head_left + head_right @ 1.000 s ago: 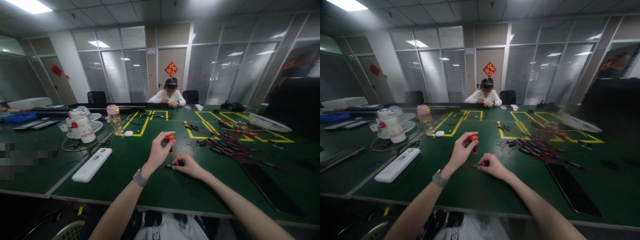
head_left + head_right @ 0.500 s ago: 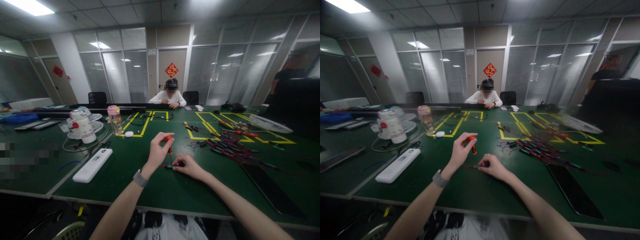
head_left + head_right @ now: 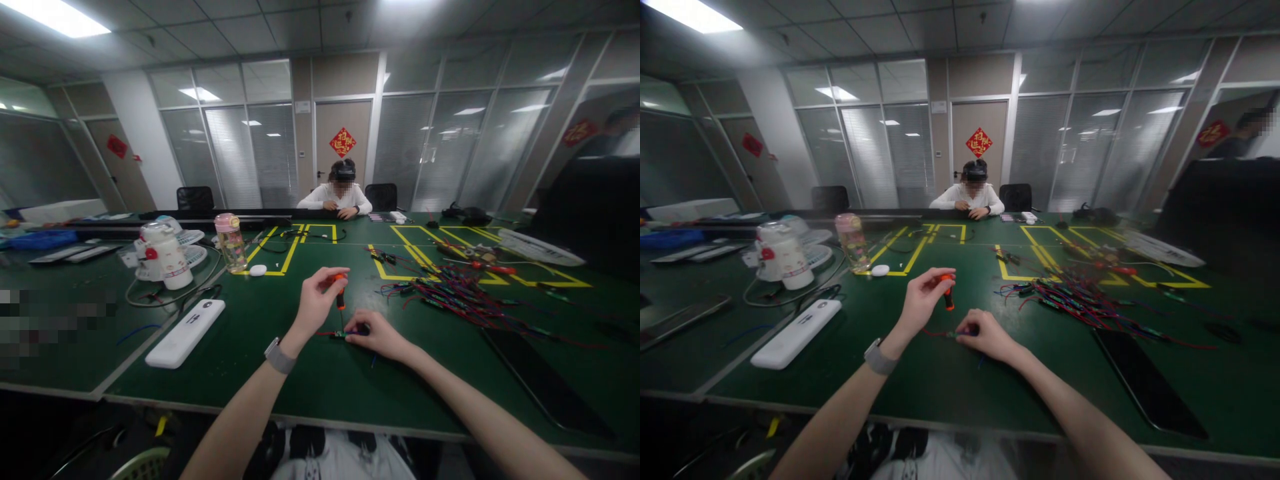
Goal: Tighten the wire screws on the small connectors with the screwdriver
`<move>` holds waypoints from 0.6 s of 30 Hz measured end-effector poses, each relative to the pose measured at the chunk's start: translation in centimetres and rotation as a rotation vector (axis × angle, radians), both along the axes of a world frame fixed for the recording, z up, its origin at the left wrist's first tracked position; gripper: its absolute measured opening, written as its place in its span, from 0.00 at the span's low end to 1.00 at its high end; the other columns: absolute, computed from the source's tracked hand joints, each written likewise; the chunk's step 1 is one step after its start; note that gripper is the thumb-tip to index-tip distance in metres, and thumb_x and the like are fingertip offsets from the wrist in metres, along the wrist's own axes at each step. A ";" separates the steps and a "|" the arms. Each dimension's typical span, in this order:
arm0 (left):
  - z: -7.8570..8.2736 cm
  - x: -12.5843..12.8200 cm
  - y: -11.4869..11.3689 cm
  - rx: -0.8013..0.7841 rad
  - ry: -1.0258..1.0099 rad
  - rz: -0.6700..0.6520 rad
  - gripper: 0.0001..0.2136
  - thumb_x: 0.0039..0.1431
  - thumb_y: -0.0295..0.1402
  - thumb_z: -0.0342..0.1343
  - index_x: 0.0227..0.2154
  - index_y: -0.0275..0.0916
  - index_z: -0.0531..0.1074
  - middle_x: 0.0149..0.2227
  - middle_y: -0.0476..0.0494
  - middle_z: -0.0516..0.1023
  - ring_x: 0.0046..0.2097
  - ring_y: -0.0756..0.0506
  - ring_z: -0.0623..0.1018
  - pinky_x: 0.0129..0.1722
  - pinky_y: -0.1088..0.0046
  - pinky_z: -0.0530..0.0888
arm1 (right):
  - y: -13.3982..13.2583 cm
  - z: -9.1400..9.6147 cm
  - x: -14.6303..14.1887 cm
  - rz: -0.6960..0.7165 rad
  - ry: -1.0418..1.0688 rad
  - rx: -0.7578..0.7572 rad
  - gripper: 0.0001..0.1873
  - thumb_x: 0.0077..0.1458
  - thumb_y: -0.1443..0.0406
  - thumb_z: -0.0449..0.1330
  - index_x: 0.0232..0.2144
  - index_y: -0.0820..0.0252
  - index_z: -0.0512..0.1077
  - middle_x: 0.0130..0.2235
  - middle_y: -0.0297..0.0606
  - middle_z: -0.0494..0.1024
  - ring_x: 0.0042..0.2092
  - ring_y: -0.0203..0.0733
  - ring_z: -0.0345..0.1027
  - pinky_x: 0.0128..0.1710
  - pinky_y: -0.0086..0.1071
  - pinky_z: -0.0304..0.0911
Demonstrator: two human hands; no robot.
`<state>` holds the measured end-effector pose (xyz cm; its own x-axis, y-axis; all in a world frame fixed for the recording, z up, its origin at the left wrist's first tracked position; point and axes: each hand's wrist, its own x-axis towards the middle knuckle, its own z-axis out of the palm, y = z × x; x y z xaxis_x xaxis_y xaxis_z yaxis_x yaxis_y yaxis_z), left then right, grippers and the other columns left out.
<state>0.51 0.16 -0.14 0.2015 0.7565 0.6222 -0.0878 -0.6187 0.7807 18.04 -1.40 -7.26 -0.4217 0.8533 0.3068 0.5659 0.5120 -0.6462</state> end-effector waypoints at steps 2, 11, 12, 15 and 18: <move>0.0 0.0 0.1 0.028 0.007 0.063 0.07 0.54 0.31 0.60 0.36 0.37 0.78 0.35 0.44 0.75 0.35 0.49 0.76 0.35 0.76 0.73 | 0.0 0.1 0.0 -0.002 0.002 -0.002 0.04 0.47 0.66 0.66 0.30 0.61 0.78 0.30 0.36 0.73 0.34 0.40 0.66 0.35 0.31 0.61; 0.0 0.1 -0.3 -0.038 -0.015 -0.076 0.14 0.64 0.33 0.48 0.49 0.38 0.72 0.46 0.39 0.77 0.46 0.45 0.77 0.48 0.67 0.72 | -0.1 0.1 -0.1 0.002 0.002 0.006 0.04 0.48 0.66 0.66 0.30 0.60 0.77 0.29 0.35 0.73 0.33 0.39 0.65 0.34 0.31 0.61; -0.1 0.1 -0.3 -0.036 -0.014 -0.067 0.14 0.63 0.33 0.49 0.49 0.38 0.72 0.47 0.39 0.77 0.45 0.45 0.78 0.47 0.67 0.73 | -0.1 0.1 -0.1 0.002 0.000 0.005 0.04 0.48 0.66 0.66 0.30 0.60 0.77 0.29 0.35 0.73 0.33 0.39 0.65 0.34 0.31 0.61; -0.2 0.1 -0.3 0.035 0.014 0.050 0.13 0.61 0.34 0.53 0.46 0.39 0.74 0.42 0.41 0.77 0.42 0.46 0.77 0.42 0.70 0.74 | 0.0 0.0 0.0 0.001 -0.004 0.000 0.04 0.48 0.66 0.65 0.30 0.60 0.77 0.29 0.35 0.73 0.33 0.39 0.65 0.34 0.31 0.61; -0.3 0.1 -0.4 0.146 0.070 0.212 0.10 0.56 0.34 0.59 0.40 0.40 0.77 0.34 0.45 0.73 0.37 0.48 0.74 0.39 0.72 0.72 | 0.0 -0.1 0.1 0.007 -0.005 -0.003 0.04 0.48 0.66 0.66 0.30 0.60 0.78 0.29 0.35 0.73 0.33 0.39 0.65 0.34 0.31 0.60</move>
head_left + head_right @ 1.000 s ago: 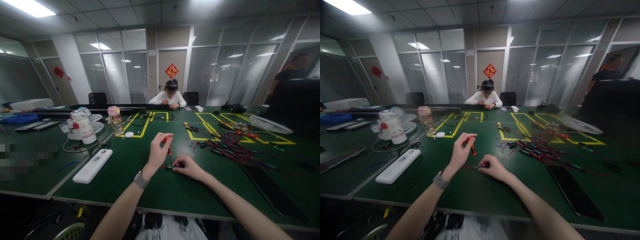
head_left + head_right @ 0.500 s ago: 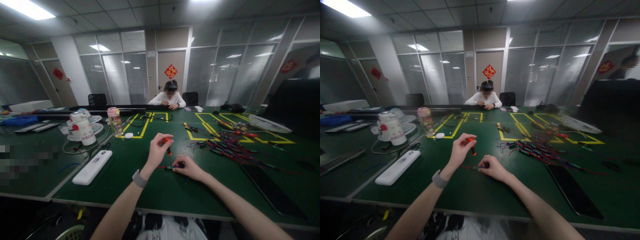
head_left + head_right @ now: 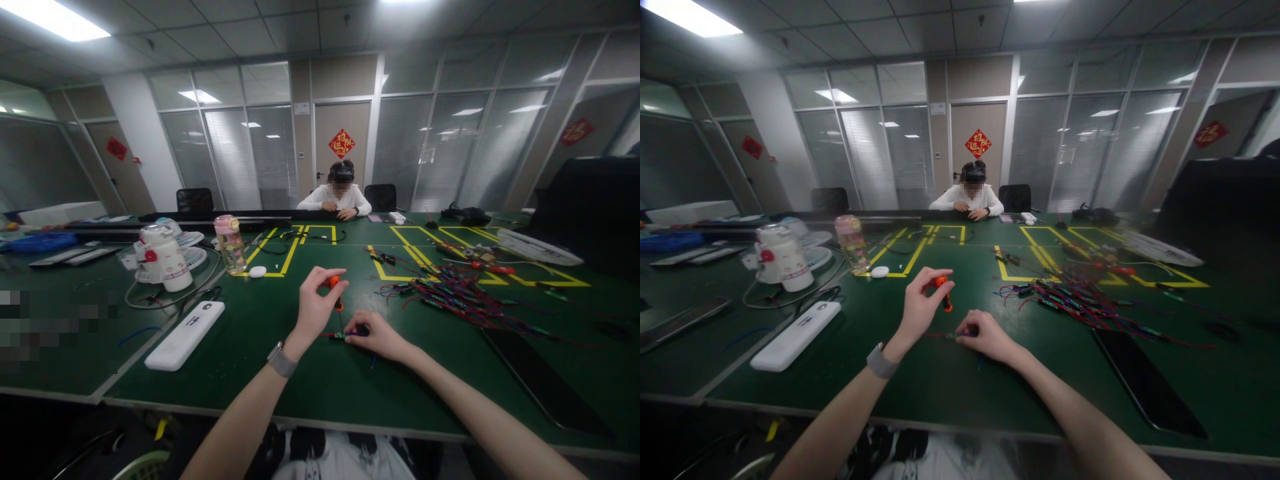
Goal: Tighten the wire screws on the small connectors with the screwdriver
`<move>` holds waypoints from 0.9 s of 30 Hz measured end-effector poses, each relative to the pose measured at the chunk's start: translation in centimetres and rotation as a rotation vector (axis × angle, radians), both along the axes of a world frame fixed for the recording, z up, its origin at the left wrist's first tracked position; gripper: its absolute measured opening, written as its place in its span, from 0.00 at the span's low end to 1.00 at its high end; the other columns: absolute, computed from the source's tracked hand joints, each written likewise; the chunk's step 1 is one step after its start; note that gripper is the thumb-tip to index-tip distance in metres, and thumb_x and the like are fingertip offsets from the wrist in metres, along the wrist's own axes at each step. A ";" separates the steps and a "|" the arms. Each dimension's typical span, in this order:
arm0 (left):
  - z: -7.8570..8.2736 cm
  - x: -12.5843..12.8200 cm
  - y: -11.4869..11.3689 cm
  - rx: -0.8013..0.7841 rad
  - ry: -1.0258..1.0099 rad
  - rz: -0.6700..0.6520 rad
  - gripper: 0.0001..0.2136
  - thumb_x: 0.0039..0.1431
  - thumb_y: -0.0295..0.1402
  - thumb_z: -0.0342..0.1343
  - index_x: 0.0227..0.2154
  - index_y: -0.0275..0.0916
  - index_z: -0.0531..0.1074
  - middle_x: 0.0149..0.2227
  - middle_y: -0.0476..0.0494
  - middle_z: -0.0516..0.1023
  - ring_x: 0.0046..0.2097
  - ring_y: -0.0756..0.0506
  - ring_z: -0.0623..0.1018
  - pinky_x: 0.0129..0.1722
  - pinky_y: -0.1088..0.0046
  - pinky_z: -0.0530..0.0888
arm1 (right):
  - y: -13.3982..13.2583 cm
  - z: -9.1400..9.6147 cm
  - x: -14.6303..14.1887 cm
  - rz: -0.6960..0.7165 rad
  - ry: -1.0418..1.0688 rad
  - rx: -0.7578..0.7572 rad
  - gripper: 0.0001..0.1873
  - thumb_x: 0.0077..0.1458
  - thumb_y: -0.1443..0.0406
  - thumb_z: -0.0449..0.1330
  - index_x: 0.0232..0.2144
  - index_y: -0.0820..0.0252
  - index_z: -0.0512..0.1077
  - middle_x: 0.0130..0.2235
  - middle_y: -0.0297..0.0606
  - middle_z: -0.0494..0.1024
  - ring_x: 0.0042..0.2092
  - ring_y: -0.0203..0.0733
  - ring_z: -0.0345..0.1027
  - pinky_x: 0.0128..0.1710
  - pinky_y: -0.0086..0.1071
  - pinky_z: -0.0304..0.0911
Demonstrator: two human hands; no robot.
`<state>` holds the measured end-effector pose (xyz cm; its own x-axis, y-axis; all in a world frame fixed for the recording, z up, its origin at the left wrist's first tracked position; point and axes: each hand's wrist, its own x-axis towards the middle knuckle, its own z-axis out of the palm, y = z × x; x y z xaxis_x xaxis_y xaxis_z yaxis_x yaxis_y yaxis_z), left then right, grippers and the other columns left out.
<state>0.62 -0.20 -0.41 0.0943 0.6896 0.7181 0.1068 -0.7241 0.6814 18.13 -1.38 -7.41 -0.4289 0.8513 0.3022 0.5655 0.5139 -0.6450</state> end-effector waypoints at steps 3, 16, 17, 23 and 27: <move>0.1 0.0 -0.2 0.046 0.044 0.049 0.09 0.58 0.35 0.57 0.40 0.40 0.77 0.34 0.46 0.72 0.36 0.49 0.73 0.38 0.73 0.71 | 0.1 -0.1 0.0 0.003 -0.003 0.009 0.04 0.48 0.66 0.66 0.30 0.61 0.78 0.29 0.35 0.72 0.33 0.39 0.65 0.34 0.31 0.60; 0.2 -0.3 0.2 0.023 0.036 0.018 0.08 0.56 0.34 0.59 0.38 0.39 0.77 0.35 0.45 0.74 0.37 0.48 0.74 0.38 0.73 0.71 | -0.1 0.1 0.0 0.001 -0.018 0.029 0.05 0.49 0.65 0.65 0.30 0.60 0.78 0.30 0.36 0.74 0.34 0.39 0.66 0.35 0.31 0.61; 0.2 -0.3 0.2 0.037 0.046 0.046 0.08 0.56 0.35 0.59 0.37 0.39 0.77 0.34 0.46 0.73 0.36 0.48 0.73 0.37 0.73 0.71 | 0.0 0.1 0.1 0.001 -0.017 0.030 0.05 0.49 0.65 0.66 0.31 0.60 0.78 0.30 0.36 0.74 0.34 0.39 0.66 0.35 0.31 0.61; 0.3 -0.2 -0.2 -0.078 -0.002 -0.130 0.15 0.65 0.33 0.46 0.50 0.40 0.72 0.46 0.40 0.76 0.45 0.45 0.76 0.45 0.68 0.72 | 0.0 0.1 -0.1 0.006 -0.018 0.030 0.05 0.49 0.65 0.65 0.31 0.60 0.78 0.30 0.35 0.73 0.33 0.39 0.66 0.35 0.31 0.60; 0.2 -0.2 0.2 -0.208 -0.117 -0.238 0.15 0.61 0.33 0.52 0.50 0.37 0.72 0.46 0.38 0.78 0.42 0.45 0.78 0.44 0.68 0.74 | -0.1 0.2 -0.1 -0.004 -0.019 0.019 0.04 0.49 0.66 0.65 0.30 0.60 0.78 0.30 0.36 0.74 0.34 0.40 0.66 0.36 0.31 0.61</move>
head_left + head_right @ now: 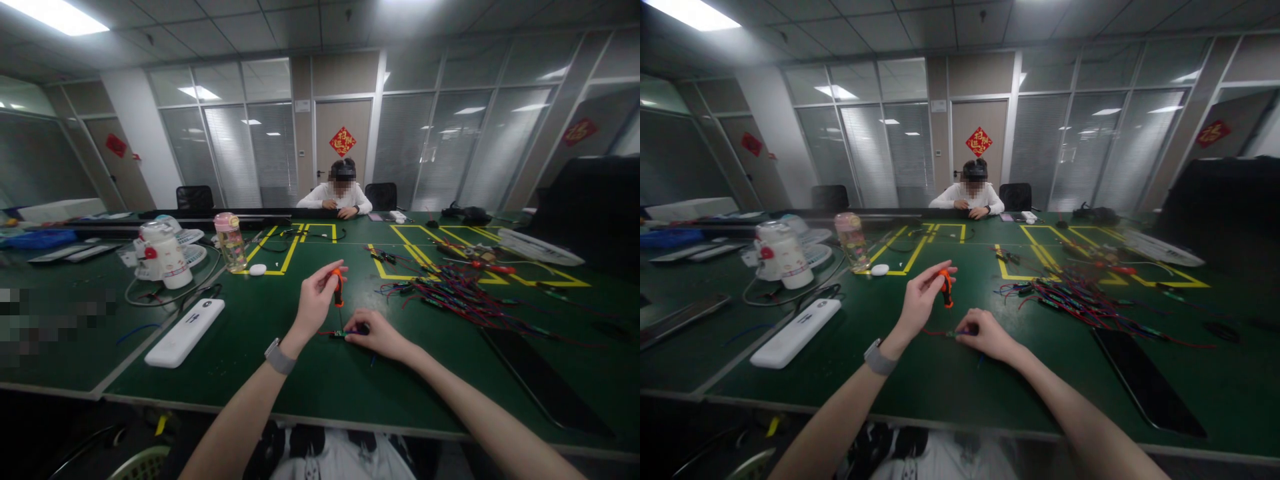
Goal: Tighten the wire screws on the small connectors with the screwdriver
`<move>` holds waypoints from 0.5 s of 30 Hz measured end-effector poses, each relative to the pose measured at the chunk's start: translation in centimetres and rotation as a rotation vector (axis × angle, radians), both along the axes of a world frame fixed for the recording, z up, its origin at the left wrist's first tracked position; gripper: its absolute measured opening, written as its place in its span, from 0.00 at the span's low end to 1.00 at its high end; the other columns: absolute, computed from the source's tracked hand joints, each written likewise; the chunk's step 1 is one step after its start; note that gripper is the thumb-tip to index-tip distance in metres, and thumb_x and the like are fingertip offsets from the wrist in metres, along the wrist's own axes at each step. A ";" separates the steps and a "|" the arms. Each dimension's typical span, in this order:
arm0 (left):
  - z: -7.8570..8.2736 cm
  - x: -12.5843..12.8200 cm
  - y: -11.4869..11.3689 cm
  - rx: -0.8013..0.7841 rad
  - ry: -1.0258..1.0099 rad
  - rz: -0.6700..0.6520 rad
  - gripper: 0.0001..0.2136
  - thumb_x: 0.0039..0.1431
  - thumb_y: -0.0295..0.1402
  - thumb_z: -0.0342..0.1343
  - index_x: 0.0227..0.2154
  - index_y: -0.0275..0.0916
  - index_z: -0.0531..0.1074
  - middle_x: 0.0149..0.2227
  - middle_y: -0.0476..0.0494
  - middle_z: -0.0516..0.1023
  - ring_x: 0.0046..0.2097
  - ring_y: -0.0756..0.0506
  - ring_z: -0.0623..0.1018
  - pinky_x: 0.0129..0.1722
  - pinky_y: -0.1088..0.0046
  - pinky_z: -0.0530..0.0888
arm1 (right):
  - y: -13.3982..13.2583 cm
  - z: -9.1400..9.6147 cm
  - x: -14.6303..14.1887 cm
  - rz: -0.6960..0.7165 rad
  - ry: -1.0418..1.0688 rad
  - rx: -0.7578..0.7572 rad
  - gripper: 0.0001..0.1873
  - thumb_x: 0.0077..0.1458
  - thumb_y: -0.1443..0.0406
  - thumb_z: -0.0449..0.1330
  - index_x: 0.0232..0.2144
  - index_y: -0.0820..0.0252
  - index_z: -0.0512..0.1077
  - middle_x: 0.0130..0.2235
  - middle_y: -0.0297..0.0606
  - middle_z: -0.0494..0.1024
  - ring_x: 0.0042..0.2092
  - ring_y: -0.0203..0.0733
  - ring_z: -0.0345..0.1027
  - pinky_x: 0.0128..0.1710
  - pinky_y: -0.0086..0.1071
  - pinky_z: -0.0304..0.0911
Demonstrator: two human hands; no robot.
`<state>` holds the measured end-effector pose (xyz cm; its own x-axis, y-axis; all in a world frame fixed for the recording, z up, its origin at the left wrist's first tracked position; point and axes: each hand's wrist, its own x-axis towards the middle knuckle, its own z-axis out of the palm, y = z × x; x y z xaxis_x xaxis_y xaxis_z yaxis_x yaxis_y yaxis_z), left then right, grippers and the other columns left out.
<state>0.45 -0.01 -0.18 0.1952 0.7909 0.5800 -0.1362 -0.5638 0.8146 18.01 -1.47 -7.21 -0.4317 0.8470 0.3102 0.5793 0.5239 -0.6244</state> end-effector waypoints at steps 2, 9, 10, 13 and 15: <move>0.0 -0.1 0.3 0.004 0.001 0.030 0.13 0.57 0.32 0.56 0.44 0.36 0.75 0.40 0.40 0.79 0.40 0.46 0.78 0.42 0.70 0.74 | 0.0 -0.1 0.0 0.005 0.003 -0.001 0.04 0.49 0.66 0.65 0.30 0.60 0.78 0.30 0.36 0.74 0.34 0.40 0.66 0.36 0.31 0.61; 0.3 -0.1 0.2 0.058 0.057 0.088 0.11 0.58 0.34 0.55 0.42 0.38 0.77 0.40 0.42 0.78 0.41 0.46 0.77 0.41 0.72 0.73 | 0.1 -0.3 0.1 0.012 0.008 0.008 0.05 0.49 0.65 0.65 0.31 0.60 0.78 0.30 0.36 0.74 0.34 0.39 0.66 0.35 0.31 0.61; 0.3 0.0 0.1 0.042 0.045 0.053 0.12 0.60 0.34 0.52 0.44 0.38 0.76 0.42 0.41 0.78 0.44 0.46 0.77 0.43 0.70 0.73 | 0.1 -0.3 0.1 0.011 0.006 0.009 0.05 0.49 0.65 0.65 0.31 0.59 0.78 0.30 0.35 0.73 0.34 0.39 0.66 0.35 0.31 0.61; 0.4 0.1 0.0 -0.024 0.002 -0.064 0.15 0.62 0.33 0.49 0.49 0.38 0.73 0.47 0.39 0.78 0.46 0.44 0.78 0.48 0.66 0.73 | 0.1 -0.3 0.1 0.010 0.003 0.007 0.05 0.49 0.65 0.65 0.31 0.59 0.78 0.30 0.35 0.73 0.34 0.39 0.66 0.35 0.31 0.61; 0.3 0.0 0.0 -0.053 -0.013 -0.105 0.15 0.61 0.34 0.51 0.49 0.37 0.72 0.46 0.38 0.78 0.44 0.44 0.79 0.47 0.65 0.73 | 0.1 -0.3 0.1 0.008 0.005 0.004 0.04 0.49 0.65 0.65 0.31 0.59 0.78 0.30 0.35 0.73 0.34 0.39 0.66 0.35 0.31 0.61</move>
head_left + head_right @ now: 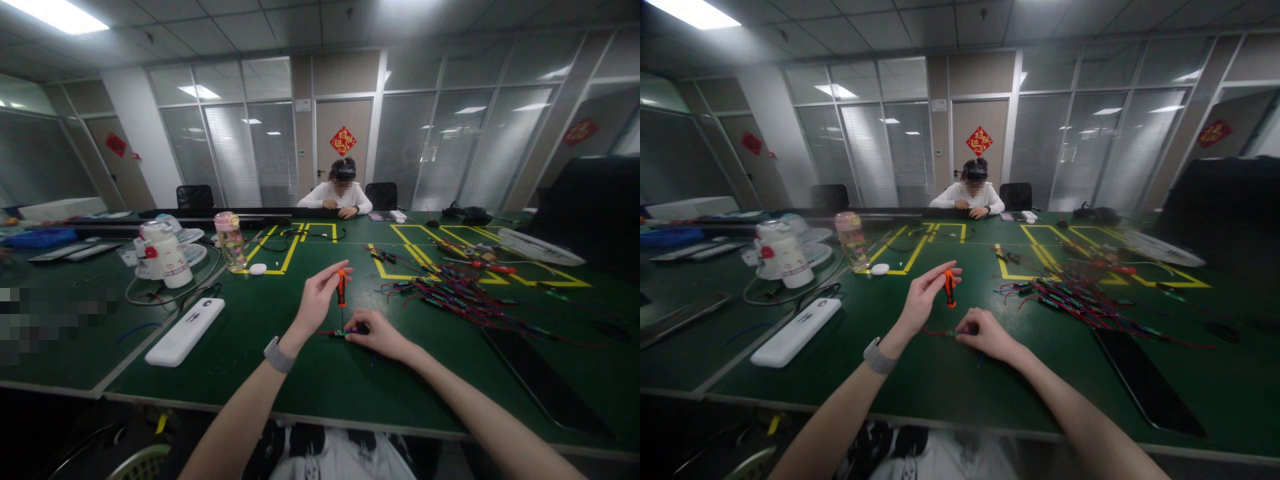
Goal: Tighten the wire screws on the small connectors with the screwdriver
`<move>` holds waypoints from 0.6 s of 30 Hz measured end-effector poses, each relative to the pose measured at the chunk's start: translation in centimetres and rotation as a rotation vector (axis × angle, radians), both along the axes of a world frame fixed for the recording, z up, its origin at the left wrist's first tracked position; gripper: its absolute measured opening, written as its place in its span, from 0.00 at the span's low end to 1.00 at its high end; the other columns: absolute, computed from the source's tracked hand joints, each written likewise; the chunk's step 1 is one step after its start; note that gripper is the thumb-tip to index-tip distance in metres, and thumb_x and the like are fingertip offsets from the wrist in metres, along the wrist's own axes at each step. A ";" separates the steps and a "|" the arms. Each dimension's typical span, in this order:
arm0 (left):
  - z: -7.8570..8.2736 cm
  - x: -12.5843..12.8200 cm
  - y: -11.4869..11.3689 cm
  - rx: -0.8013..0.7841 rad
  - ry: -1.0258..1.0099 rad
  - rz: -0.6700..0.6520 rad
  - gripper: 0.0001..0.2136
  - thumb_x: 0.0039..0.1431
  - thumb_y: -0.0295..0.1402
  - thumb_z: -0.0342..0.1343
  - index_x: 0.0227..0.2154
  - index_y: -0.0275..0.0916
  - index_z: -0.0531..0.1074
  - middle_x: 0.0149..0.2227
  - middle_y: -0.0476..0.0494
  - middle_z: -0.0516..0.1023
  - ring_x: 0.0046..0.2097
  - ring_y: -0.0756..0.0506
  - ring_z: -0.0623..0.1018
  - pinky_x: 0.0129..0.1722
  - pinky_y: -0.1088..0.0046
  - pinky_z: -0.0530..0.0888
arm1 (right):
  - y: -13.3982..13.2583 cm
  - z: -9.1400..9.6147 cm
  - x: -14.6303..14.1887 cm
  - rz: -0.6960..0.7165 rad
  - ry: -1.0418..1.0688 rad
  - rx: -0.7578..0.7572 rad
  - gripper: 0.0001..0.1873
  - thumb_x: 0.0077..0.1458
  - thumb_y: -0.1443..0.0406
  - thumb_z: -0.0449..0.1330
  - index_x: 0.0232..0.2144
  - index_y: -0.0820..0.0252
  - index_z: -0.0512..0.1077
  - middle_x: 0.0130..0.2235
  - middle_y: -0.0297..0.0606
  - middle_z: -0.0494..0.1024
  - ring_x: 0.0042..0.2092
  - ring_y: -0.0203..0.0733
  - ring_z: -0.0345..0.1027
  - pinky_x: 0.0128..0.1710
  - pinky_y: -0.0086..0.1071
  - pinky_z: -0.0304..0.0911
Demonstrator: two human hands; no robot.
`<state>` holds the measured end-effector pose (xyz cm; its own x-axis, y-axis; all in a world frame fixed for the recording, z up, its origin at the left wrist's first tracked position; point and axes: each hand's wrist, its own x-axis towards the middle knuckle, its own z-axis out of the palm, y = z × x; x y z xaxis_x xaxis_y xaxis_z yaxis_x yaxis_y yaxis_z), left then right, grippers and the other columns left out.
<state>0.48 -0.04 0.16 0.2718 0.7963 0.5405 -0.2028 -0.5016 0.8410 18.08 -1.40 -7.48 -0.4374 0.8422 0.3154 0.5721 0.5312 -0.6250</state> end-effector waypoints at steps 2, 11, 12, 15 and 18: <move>0.0 -0.1 0.1 0.004 0.008 0.003 0.14 0.59 0.34 0.54 0.47 0.37 0.74 0.43 0.39 0.79 0.43 0.44 0.79 0.46 0.67 0.74 | 0.0 0.0 0.0 -0.003 0.003 -0.001 0.04 0.49 0.66 0.65 0.31 0.60 0.78 0.30 0.36 0.73 0.34 0.39 0.66 0.35 0.31 0.61; -0.3 -0.1 0.6 0.046 0.033 0.119 0.12 0.59 0.35 0.54 0.42 0.38 0.76 0.42 0.42 0.77 0.43 0.47 0.76 0.43 0.72 0.73 | -0.1 0.4 -0.1 -0.006 -0.004 0.004 0.04 0.49 0.66 0.65 0.30 0.60 0.78 0.30 0.36 0.74 0.34 0.40 0.66 0.36 0.32 0.61; -0.4 -0.1 0.7 0.035 0.031 0.082 0.13 0.61 0.35 0.51 0.45 0.38 0.76 0.44 0.41 0.77 0.46 0.45 0.75 0.46 0.70 0.72 | -0.1 0.4 -0.1 -0.007 -0.002 0.004 0.04 0.48 0.66 0.65 0.30 0.60 0.78 0.30 0.36 0.74 0.34 0.40 0.66 0.35 0.32 0.61; -0.6 -0.2 0.9 0.006 0.040 -0.048 0.16 0.63 0.33 0.47 0.50 0.39 0.73 0.51 0.40 0.75 0.56 0.42 0.71 0.53 0.66 0.69 | -0.1 0.4 -0.1 -0.008 0.005 -0.004 0.04 0.48 0.67 0.66 0.30 0.61 0.77 0.30 0.36 0.73 0.33 0.39 0.66 0.35 0.31 0.61; -0.6 0.0 0.6 -0.025 0.028 -0.161 0.16 0.63 0.33 0.49 0.51 0.40 0.72 0.53 0.40 0.74 0.57 0.40 0.71 0.56 0.62 0.66 | -0.1 0.4 -0.1 -0.007 0.007 -0.008 0.04 0.48 0.67 0.65 0.30 0.61 0.77 0.30 0.36 0.73 0.33 0.39 0.66 0.35 0.31 0.61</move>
<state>0.44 0.60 -0.46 0.4114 0.7546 0.5112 -0.2548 -0.4433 0.8594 17.96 -1.51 -7.10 -0.4292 0.8478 0.3117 0.5712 0.5220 -0.6334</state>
